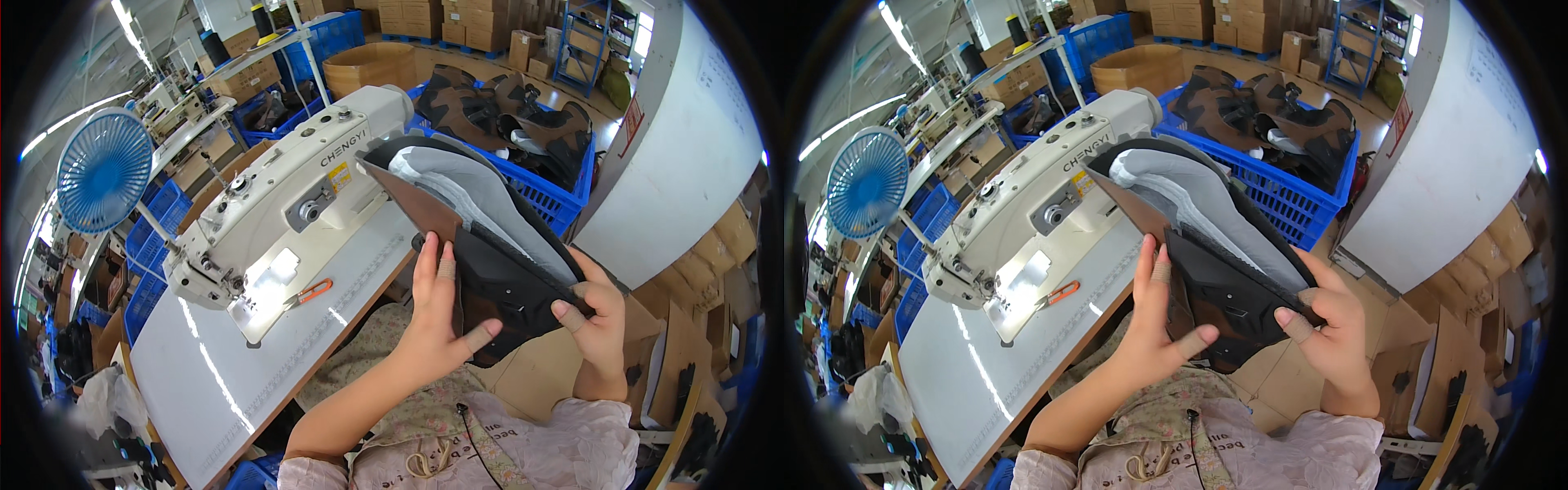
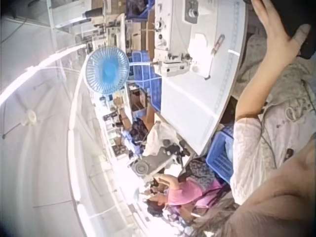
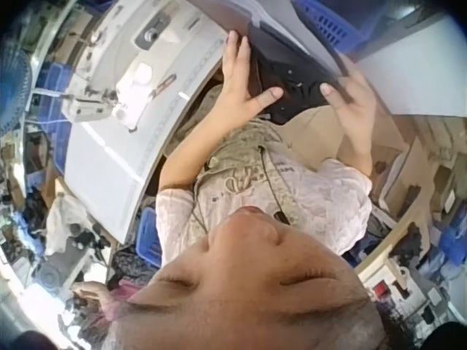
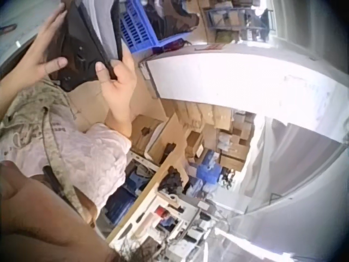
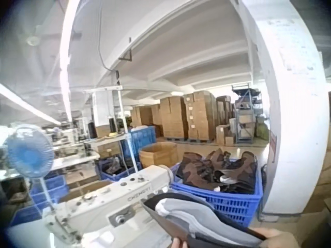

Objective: The person sews shoe uppers using a sewing machine and trims the threads with snips, placing completed shoe uppers into a crate.

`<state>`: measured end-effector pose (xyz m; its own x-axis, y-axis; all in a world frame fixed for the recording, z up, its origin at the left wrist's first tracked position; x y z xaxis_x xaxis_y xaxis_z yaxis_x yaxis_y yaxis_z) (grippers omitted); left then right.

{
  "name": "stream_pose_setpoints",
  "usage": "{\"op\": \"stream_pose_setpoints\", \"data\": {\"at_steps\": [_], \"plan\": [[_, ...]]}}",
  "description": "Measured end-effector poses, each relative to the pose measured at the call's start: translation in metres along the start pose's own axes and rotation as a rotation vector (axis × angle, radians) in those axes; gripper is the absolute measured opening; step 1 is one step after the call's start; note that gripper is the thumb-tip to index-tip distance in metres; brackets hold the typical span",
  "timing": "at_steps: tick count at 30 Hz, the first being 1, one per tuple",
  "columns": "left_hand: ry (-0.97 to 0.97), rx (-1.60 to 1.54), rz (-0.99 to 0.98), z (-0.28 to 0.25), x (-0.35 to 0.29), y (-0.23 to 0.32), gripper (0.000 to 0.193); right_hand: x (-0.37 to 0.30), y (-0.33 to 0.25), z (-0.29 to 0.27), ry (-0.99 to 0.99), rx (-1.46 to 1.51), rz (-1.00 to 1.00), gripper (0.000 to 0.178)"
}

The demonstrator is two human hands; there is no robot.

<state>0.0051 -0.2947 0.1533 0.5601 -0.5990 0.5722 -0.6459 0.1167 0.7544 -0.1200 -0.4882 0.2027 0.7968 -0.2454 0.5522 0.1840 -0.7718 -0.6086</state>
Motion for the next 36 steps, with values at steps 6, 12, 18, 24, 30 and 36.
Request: {"op": "stream_pose_setpoints", "data": {"at_steps": [6,12,18,24,30,36], "plan": [[0.316,-0.689,-0.142,-0.019,-0.010,-0.006,0.030,-0.011,-0.022,0.013,-0.009,-0.033,-0.139,0.024],[0.500,-0.920,-0.121,-0.068,-0.005,-0.005,0.026,0.008,-0.021,0.023,-0.303,0.070,-0.426,0.069],[0.372,-1.251,-0.520,-0.070,-0.043,-0.016,0.037,0.039,-0.027,0.067,-0.451,0.085,-0.877,0.078],[0.753,-1.194,-0.693,-0.124,-0.156,-0.035,0.034,0.092,0.012,0.152,-0.213,0.454,-0.092,0.028],[0.923,-1.027,-0.716,-0.147,-0.233,0.013,0.037,0.082,0.026,0.346,-0.657,0.103,-0.729,0.032],[0.986,-1.279,-0.707,-0.150,-0.290,0.032,0.030,0.047,0.005,0.392,-0.608,-0.191,-0.946,0.042]]}}
Point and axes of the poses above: each hand's wrist, its own x-axis towards the middle knuckle, its own z-axis out of the palm, y = z × x, the point moved 2 cm from there along x, towards the middle knuckle, and after that the axes turned 12 degrees about -x, right-handed, at the moved point
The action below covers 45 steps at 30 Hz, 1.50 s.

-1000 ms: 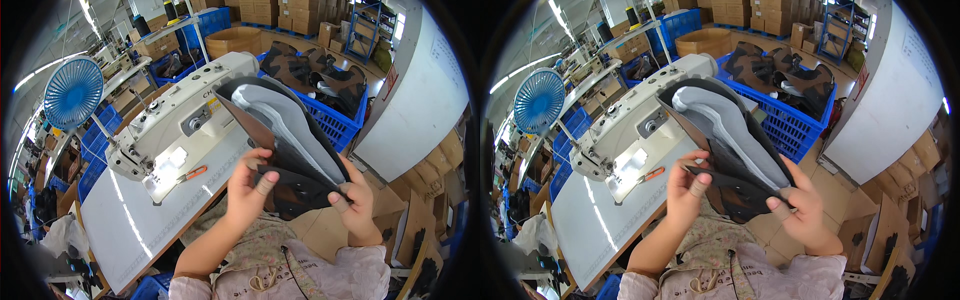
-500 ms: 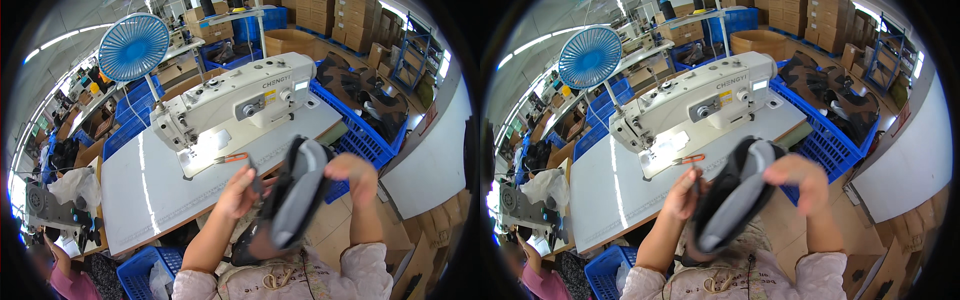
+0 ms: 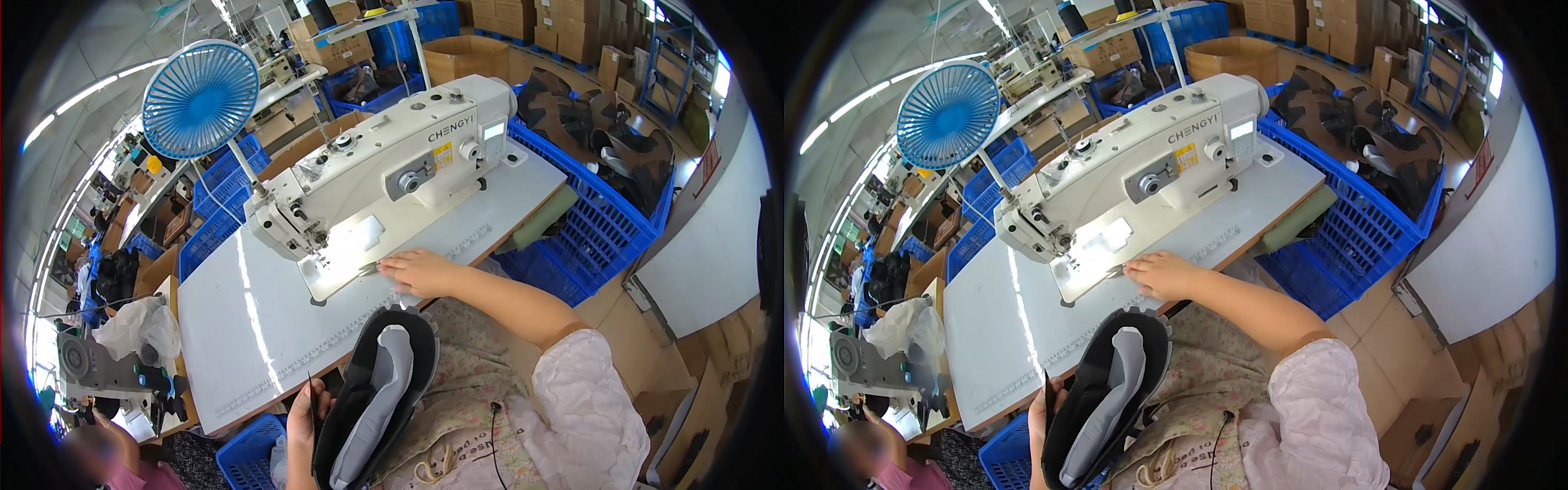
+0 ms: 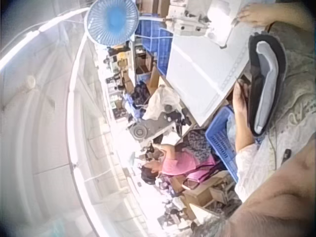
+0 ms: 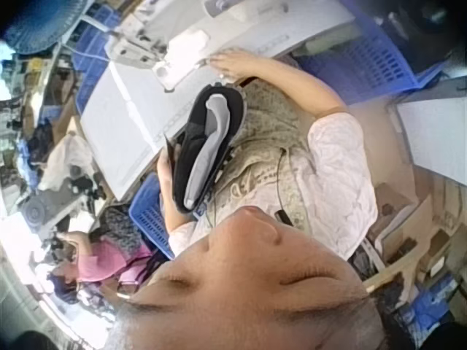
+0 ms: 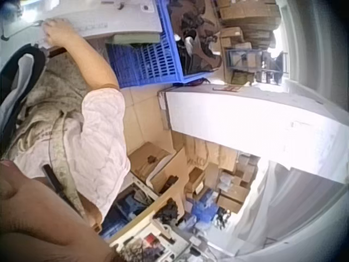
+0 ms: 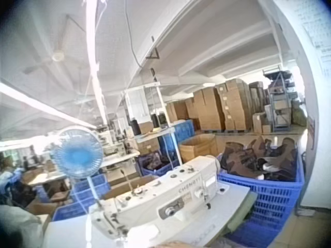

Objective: The person sews shoe uppers using a sewing machine and trims the threads with snips, placing completed shoe uppers into a crate.

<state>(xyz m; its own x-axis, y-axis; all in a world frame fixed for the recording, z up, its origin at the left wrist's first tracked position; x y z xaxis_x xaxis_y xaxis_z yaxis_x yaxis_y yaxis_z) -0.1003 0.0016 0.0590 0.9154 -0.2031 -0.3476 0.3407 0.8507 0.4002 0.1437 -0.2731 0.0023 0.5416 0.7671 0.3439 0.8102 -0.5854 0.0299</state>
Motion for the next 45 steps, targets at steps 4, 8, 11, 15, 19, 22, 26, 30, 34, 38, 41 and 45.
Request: {"op": "stream_pose_setpoints", "data": {"at_steps": [4,8,11,15,19,22,26,30,34,38,41,45], "plan": [[0.002,0.023,0.030,0.007,0.000,-0.002,0.029,-0.010,0.024,-0.009,-0.134,-0.044,0.086,0.050],[-0.001,0.054,0.001,0.018,0.017,-0.005,0.031,-0.048,0.092,-0.024,-0.160,-0.121,0.286,0.044],[-0.012,0.096,-0.023,0.027,0.034,-0.011,0.032,-0.063,0.113,-0.031,0.102,-0.290,0.322,0.038],[-0.029,0.064,-0.033,0.034,0.053,-0.017,0.031,-0.056,0.058,-0.102,0.275,0.145,0.321,0.030],[-0.018,-0.039,-0.078,0.043,0.065,-0.016,0.025,-0.059,-0.057,-0.199,0.395,0.431,-0.173,0.040],[-0.129,-0.141,-0.121,0.058,0.079,-0.019,0.023,-0.061,-0.110,-0.193,0.344,0.243,-0.271,0.051],[-0.043,-0.120,-0.064,0.077,0.089,-0.034,0.021,-0.043,-0.109,-0.180,0.352,0.116,-0.246,0.051],[0.256,-0.183,-0.084,0.101,0.083,-0.050,0.020,-0.041,-0.104,-0.172,0.201,0.126,-0.412,0.042],[0.211,-0.206,0.009,0.090,0.079,-0.051,0.023,-0.038,-0.107,-0.170,0.274,0.231,-0.357,0.037],[0.090,-0.267,0.314,0.023,0.082,-0.046,0.031,-0.040,-0.101,-0.178,0.190,0.256,-0.214,0.041],[-0.152,0.027,0.391,-0.010,0.055,-0.034,0.048,-0.043,-0.100,-0.180,0.157,0.270,-0.178,0.044],[-0.158,0.296,0.233,0.019,0.005,-0.027,0.098,-0.038,-0.102,-0.179,0.086,0.245,-0.114,0.043]]}}
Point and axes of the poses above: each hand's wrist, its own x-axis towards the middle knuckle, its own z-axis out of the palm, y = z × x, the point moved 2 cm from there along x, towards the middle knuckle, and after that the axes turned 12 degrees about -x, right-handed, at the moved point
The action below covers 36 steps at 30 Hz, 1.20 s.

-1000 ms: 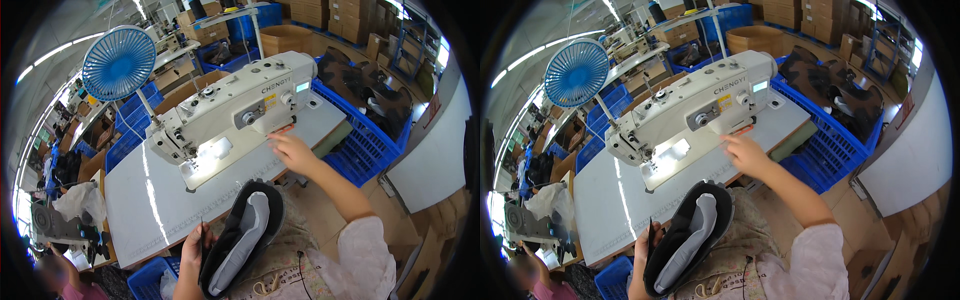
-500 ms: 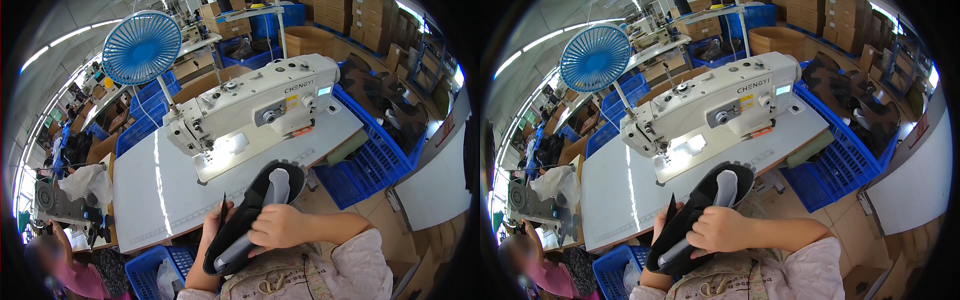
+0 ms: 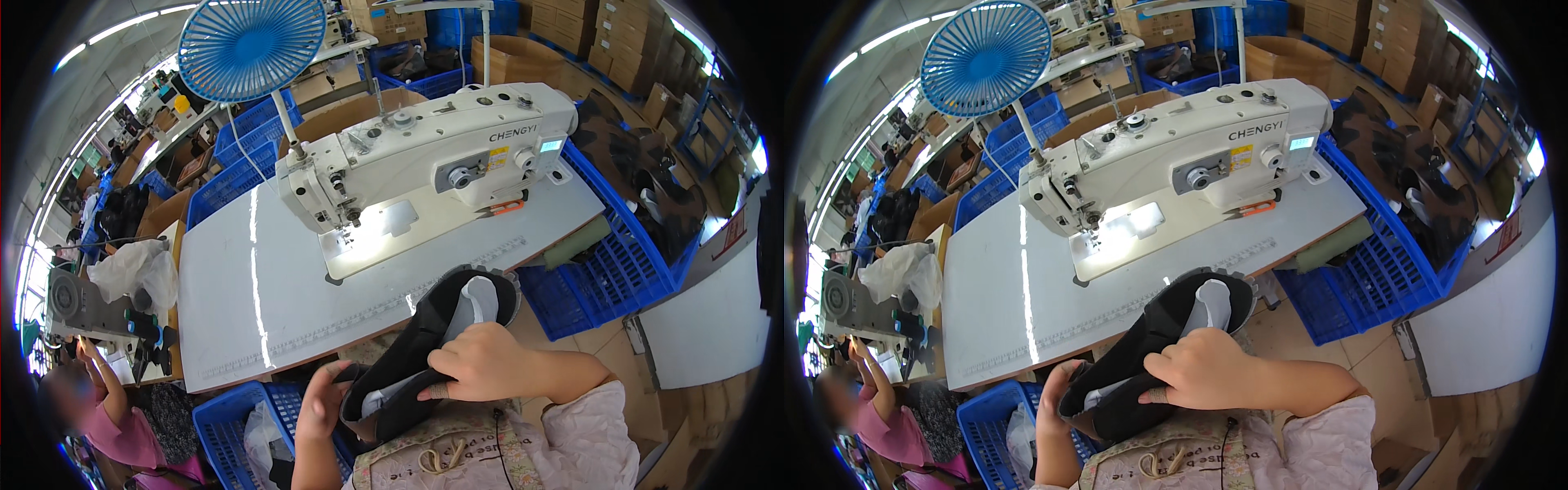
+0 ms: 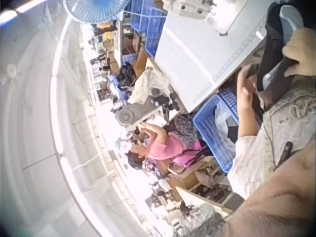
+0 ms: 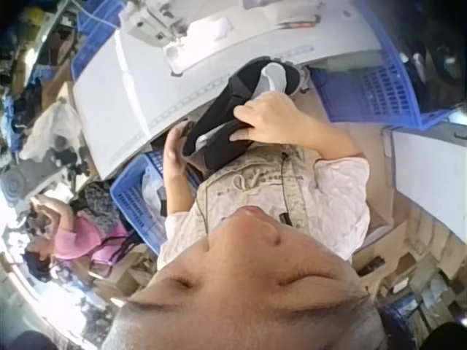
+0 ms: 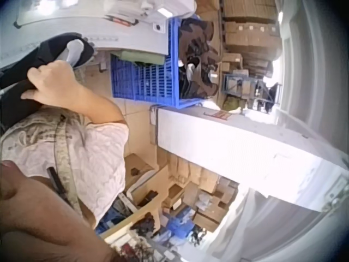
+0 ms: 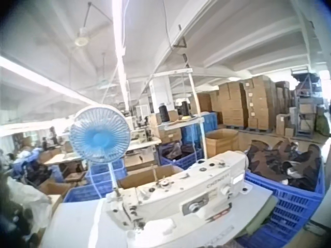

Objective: The person sews shoe uppers using a sewing machine and trims the threads with snips, placing completed shoe uppers into a crate.

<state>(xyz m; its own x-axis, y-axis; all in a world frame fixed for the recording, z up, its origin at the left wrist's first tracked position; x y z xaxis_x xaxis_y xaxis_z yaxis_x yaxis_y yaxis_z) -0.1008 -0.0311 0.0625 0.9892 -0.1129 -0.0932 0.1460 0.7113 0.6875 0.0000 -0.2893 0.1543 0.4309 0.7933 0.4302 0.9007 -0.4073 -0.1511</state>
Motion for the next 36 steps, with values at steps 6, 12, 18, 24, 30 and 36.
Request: {"op": "stream_pose_setpoints", "data": {"at_steps": [6,12,18,24,30,36], "plan": [[0.052,0.314,0.123,0.036,0.001,-0.002,0.116,0.022,-0.004,0.012,-0.027,-0.039,0.013,0.041],[0.337,0.200,0.229,0.004,0.044,0.007,0.073,0.059,0.019,0.031,0.005,-0.108,0.021,0.041],[0.479,0.282,0.223,-0.041,0.083,0.041,0.056,0.073,0.041,0.045,-0.137,-0.342,-0.105,0.062],[0.560,0.277,0.185,-0.064,0.099,0.042,0.050,0.079,0.066,0.082,-0.080,-0.402,-0.093,0.077],[0.633,0.274,0.168,-0.075,0.105,0.036,0.047,0.093,0.083,0.104,-0.248,-0.260,-0.089,0.076],[0.647,0.472,0.210,-0.064,0.111,0.043,0.043,0.101,0.102,0.124,-0.292,-0.103,-0.086,0.032]]}}
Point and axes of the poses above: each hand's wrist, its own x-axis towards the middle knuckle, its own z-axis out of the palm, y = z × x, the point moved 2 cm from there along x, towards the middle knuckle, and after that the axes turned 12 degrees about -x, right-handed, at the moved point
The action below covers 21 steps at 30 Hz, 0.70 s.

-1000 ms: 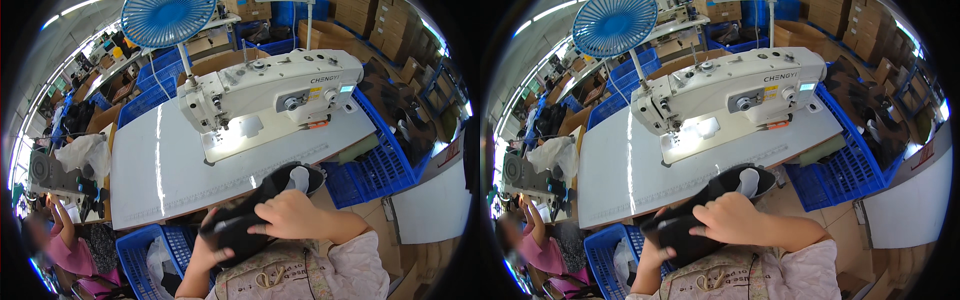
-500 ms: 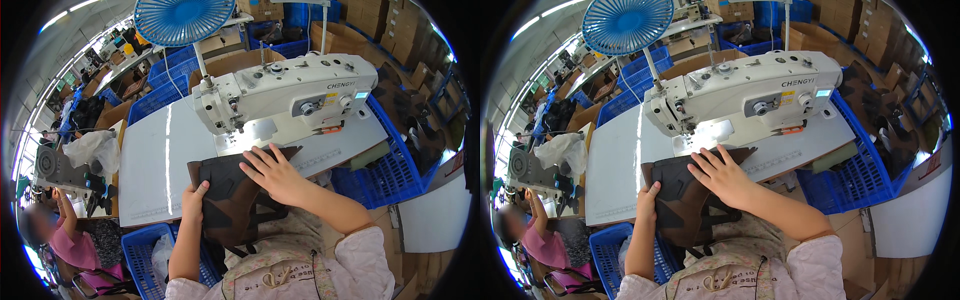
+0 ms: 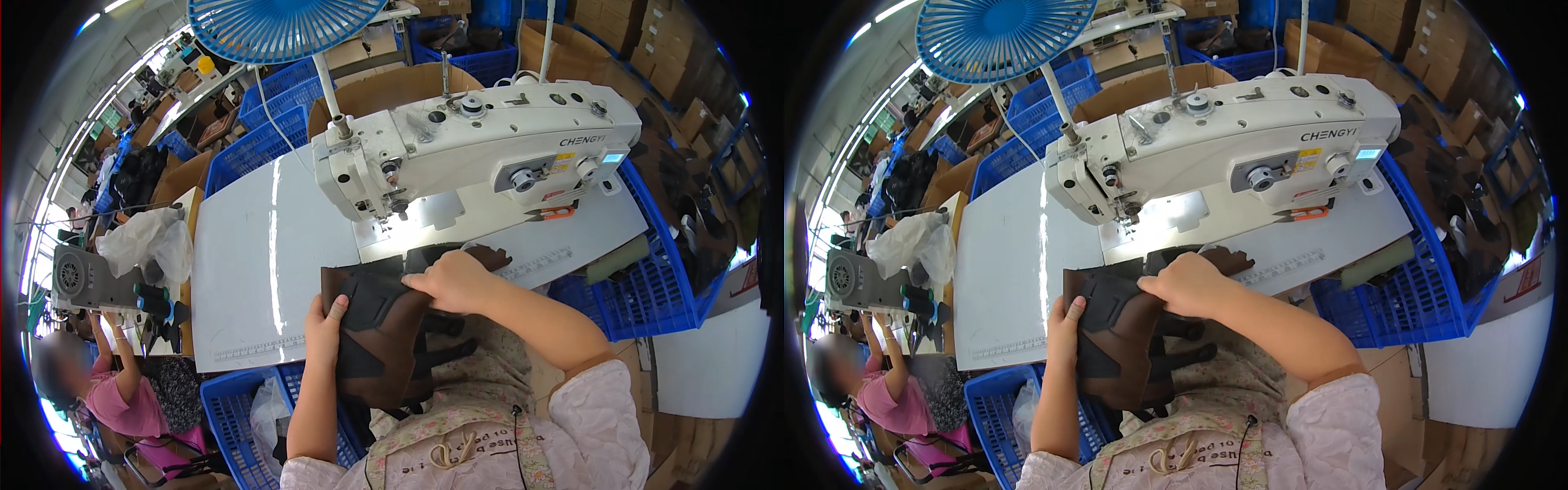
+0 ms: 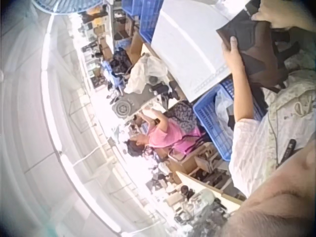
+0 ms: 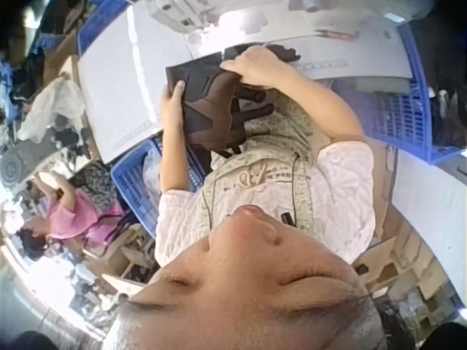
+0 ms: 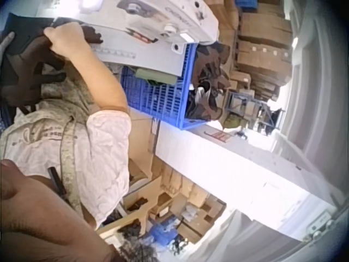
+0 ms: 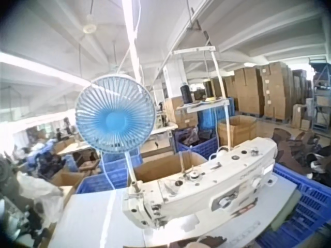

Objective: The person sews shoe uppers using a sewing machine and trims the threads with snips, placing completed shoe uppers into a crate.

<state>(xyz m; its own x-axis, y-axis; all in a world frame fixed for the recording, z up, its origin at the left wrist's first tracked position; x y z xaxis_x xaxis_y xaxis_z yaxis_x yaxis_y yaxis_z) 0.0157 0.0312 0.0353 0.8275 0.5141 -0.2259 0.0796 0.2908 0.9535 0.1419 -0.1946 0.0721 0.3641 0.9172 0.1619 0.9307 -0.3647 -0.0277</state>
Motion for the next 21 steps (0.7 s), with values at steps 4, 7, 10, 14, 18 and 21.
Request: {"op": "stream_pose_setpoints", "data": {"at_steps": [4,7,10,14,18,21], "plan": [[0.058,0.825,0.352,0.010,0.001,0.036,0.052,0.011,0.015,0.006,0.014,0.028,0.003,0.028],[-0.181,1.157,0.627,0.035,0.002,0.066,0.065,0.021,0.023,0.007,-0.022,-0.001,-0.002,0.038],[-0.516,1.169,0.724,0.064,0.014,0.075,0.083,0.031,0.028,0.008,-0.021,-0.005,-0.020,0.036],[-0.765,1.150,0.551,0.070,0.045,0.065,0.097,0.038,0.034,0.011,-0.061,0.011,-0.020,0.035],[-0.852,1.194,0.241,0.075,0.052,0.067,0.084,0.040,0.035,0.009,-0.064,-0.009,-0.028,0.030],[-0.837,1.167,0.186,0.083,0.057,0.065,0.074,0.036,0.037,0.017,-0.020,0.004,0.016,0.031]]}}
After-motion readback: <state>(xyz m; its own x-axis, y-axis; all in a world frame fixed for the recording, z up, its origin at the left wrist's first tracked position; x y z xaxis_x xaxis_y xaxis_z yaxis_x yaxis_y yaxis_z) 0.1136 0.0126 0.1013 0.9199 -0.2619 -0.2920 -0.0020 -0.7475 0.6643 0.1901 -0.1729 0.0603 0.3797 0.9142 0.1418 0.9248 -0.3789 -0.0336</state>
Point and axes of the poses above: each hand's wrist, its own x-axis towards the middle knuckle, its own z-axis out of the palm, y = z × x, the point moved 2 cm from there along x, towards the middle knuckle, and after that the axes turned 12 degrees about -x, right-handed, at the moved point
